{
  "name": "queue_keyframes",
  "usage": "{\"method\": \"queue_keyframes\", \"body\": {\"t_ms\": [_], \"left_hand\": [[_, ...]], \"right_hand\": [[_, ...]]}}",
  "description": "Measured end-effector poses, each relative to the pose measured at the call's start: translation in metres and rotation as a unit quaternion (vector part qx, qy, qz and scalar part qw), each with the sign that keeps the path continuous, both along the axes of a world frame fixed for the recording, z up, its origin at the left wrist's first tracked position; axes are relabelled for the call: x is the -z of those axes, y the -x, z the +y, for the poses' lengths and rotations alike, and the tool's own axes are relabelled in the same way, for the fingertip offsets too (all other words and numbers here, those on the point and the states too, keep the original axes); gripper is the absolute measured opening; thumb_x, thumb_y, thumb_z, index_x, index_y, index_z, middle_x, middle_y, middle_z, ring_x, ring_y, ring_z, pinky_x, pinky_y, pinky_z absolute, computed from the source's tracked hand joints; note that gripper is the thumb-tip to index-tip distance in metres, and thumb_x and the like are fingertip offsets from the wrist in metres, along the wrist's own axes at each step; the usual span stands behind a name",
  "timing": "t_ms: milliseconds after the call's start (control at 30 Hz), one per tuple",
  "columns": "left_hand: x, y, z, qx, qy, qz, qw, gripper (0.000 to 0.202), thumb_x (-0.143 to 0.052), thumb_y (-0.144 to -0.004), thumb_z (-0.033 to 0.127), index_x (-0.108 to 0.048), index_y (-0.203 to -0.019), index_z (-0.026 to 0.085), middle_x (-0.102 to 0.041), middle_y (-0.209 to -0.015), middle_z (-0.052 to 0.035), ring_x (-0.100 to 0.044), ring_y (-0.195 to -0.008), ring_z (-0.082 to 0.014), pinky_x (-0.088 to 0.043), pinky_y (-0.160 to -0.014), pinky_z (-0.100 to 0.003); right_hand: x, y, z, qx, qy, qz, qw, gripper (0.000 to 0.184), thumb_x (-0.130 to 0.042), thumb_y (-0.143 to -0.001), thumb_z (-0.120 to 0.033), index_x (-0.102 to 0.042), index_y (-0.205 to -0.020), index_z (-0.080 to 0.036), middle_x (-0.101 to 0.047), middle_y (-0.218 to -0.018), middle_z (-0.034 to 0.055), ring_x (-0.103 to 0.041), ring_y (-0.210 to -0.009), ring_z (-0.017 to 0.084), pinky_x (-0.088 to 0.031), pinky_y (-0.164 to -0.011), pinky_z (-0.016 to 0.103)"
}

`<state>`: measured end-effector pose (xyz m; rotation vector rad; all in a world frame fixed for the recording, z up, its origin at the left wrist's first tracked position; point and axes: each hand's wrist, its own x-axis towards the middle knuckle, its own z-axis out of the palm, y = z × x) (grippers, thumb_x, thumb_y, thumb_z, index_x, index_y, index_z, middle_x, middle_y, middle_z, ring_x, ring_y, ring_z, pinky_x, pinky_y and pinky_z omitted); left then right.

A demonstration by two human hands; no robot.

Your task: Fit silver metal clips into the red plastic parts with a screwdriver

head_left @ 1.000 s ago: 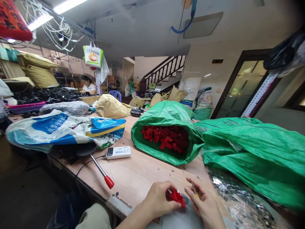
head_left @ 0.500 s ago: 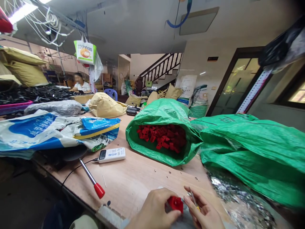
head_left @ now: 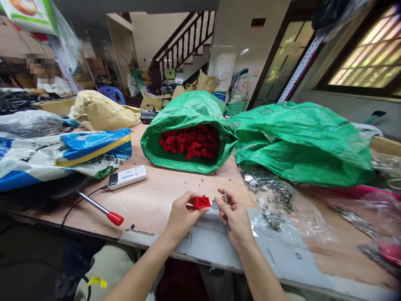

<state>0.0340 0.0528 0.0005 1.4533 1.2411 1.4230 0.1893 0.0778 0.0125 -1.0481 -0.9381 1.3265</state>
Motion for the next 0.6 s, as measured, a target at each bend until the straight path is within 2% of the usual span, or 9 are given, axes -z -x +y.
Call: {"method": "queue_keyframes", "body": {"t_ms": [167, 267, 333, 400, 500, 600], "left_hand": [[0.0, 0.0, -0.004, -0.051, -0.094, 0.055, 0.993, 0.026, -0.08, -0.075, 0.034, -0.067, -0.09, 0.018, -0.074, -0.087, -0.0027, -0.07, -0.076, -0.0154, -0.06, -0.074, -0.028], [0.001, -0.001, -0.005, -0.048, -0.118, 0.09, 0.988, 0.024, -0.079, -0.077, 0.035, -0.066, -0.089, 0.018, -0.073, -0.084, -0.0018, -0.07, -0.074, -0.0149, -0.059, -0.074, -0.027], [0.001, -0.001, -0.005, -0.039, -0.135, 0.114, 0.984, 0.021, -0.077, -0.079, 0.034, -0.066, -0.089, 0.019, -0.073, -0.083, -0.0015, -0.07, -0.074, -0.0145, -0.059, -0.073, -0.027], [0.001, -0.001, -0.006, -0.04, -0.155, 0.128, 0.979, 0.019, -0.076, -0.08, 0.031, -0.067, -0.091, 0.019, -0.073, -0.084, -0.0021, -0.07, -0.075, -0.0147, -0.058, -0.073, -0.026], [0.0, 0.001, -0.006, -0.056, -0.171, 0.121, 0.976, 0.018, -0.076, -0.081, 0.029, -0.067, -0.093, 0.019, -0.073, -0.086, -0.0033, -0.07, -0.077, -0.015, -0.058, -0.072, -0.026], [-0.001, 0.002, -0.006, -0.059, -0.181, 0.123, 0.974, 0.016, -0.075, -0.082, 0.027, -0.067, -0.093, 0.018, -0.073, -0.086, -0.0033, -0.069, -0.077, -0.0149, -0.058, -0.072, -0.026]], "right_hand": [[0.001, 0.009, -0.004, 0.018, -0.01, 0.017, 1.0, 0.05, -0.087, -0.063, -0.039, -0.069, -0.104, -0.018, -0.052, -0.071, -0.0059, -0.033, -0.044, 0.003, -0.024, -0.038, 0.018], [0.003, 0.013, -0.006, 0.033, -0.02, 0.025, 0.999, 0.049, -0.087, -0.063, -0.039, -0.069, -0.104, -0.019, -0.05, -0.068, -0.0067, -0.032, -0.044, 0.003, -0.024, -0.038, 0.018], [0.004, 0.015, -0.007, 0.039, -0.028, 0.0, 0.999, 0.047, -0.086, -0.065, -0.041, -0.069, -0.103, -0.019, -0.051, -0.066, -0.0064, -0.033, -0.044, 0.004, -0.027, -0.039, 0.019], [0.005, 0.018, -0.009, 0.046, -0.046, -0.054, 0.996, 0.044, -0.083, -0.068, -0.044, -0.07, -0.103, -0.019, -0.058, -0.069, -0.0035, -0.042, -0.047, 0.007, -0.034, -0.042, 0.021], [0.008, 0.02, -0.011, 0.063, -0.092, -0.14, 0.984, 0.041, -0.078, -0.073, -0.046, -0.072, -0.102, -0.018, -0.07, -0.083, 0.0043, -0.06, -0.066, 0.016, -0.049, -0.057, 0.027], [0.011, 0.019, -0.012, 0.075, -0.114, -0.172, 0.976, 0.037, -0.077, -0.076, -0.045, -0.072, -0.101, -0.018, -0.073, -0.094, 0.008, -0.066, -0.085, 0.021, -0.053, -0.075, 0.032]]}}
